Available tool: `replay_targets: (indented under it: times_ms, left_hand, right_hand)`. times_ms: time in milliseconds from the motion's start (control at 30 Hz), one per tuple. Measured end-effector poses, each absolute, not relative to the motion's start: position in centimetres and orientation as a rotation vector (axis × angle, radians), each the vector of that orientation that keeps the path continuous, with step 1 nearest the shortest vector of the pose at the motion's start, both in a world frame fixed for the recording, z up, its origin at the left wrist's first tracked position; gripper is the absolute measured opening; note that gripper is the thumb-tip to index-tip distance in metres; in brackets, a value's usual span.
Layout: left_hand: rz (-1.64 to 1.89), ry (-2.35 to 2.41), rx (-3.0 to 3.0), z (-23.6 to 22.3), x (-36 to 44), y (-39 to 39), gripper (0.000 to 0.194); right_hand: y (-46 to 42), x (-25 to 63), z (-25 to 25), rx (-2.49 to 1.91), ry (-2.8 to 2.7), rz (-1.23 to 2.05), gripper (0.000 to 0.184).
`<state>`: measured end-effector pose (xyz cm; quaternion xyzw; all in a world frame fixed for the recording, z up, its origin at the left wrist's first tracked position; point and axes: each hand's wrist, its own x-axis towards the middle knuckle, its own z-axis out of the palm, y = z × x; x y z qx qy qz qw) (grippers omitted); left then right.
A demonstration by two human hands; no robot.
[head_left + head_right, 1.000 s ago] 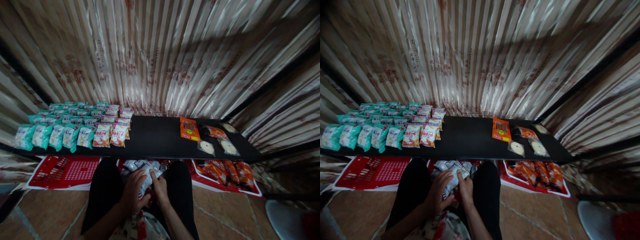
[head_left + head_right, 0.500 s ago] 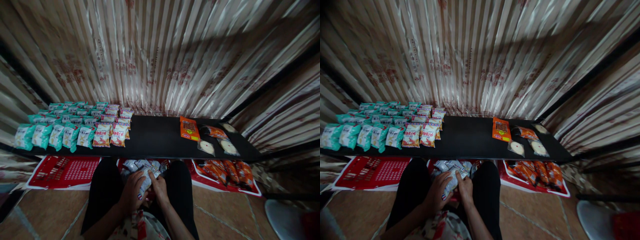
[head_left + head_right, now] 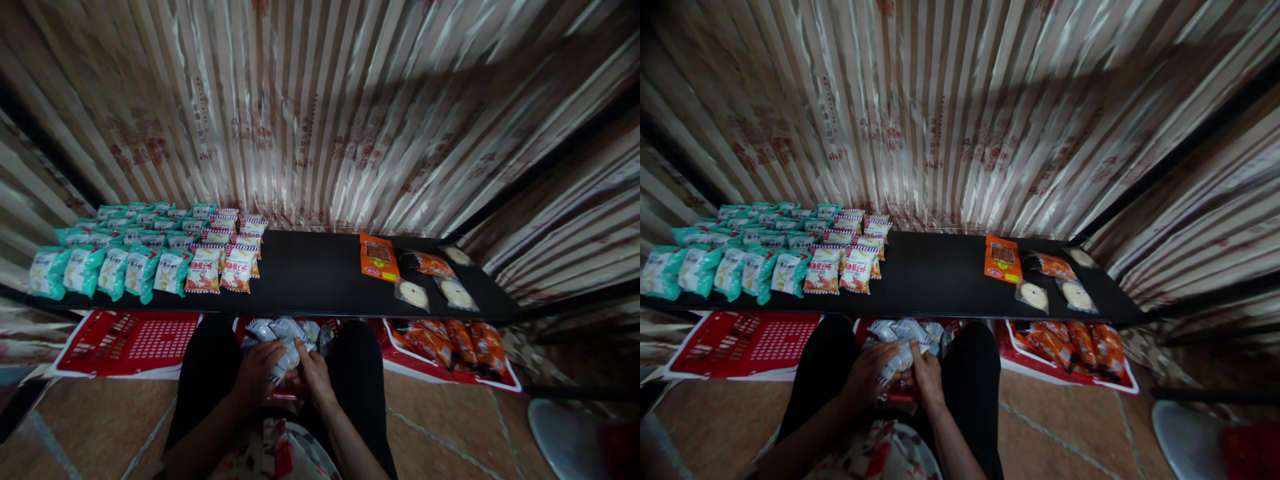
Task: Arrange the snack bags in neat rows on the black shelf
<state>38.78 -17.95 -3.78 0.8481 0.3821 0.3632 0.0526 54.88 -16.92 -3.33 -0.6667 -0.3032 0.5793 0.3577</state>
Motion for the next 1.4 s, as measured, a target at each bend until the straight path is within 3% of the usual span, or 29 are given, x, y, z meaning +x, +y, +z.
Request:
replay_targets:
  times_ms: [233,500,667,1167,1300,1400]
  left_hand:
    - [1.096,1.170,2.609,-3.3,38.7,-17.3,0.037]
    - [1.000,1.176,2.502,-1.9,39.0,-16.6,0.028]
    - [0.967,1.189,2.395,-2.0,39.1,-16.3,0.027]
    - [0.746,1.141,2.285,-0.6,38.8,-14.9,0.022]
    - [0.668,1.178,2.242,-0.5,38.6,-14.5,0.019]
    - [0.602,1.243,2.296,-0.6,38.5,-14.2,0.024]
  right_hand:
    - [-17.0,55.1,-3.0,-1.769,-0.833,1.449,0.045]
    - [-16.8,55.8,-3.0,-1.892,-1.199,0.915,0.056]
    - [-16.5,56.0,-2.7,-1.621,-1.570,0.653,0.032]
    - [-16.9,56.1,0.1,-1.323,-1.722,1.271,0.042]
    - [-17.1,56.2,0.4,-1.251,-1.798,1.298,0.039]
    - [-17.2,55.9,0.0,-1.297,-1.837,1.271,0.047]
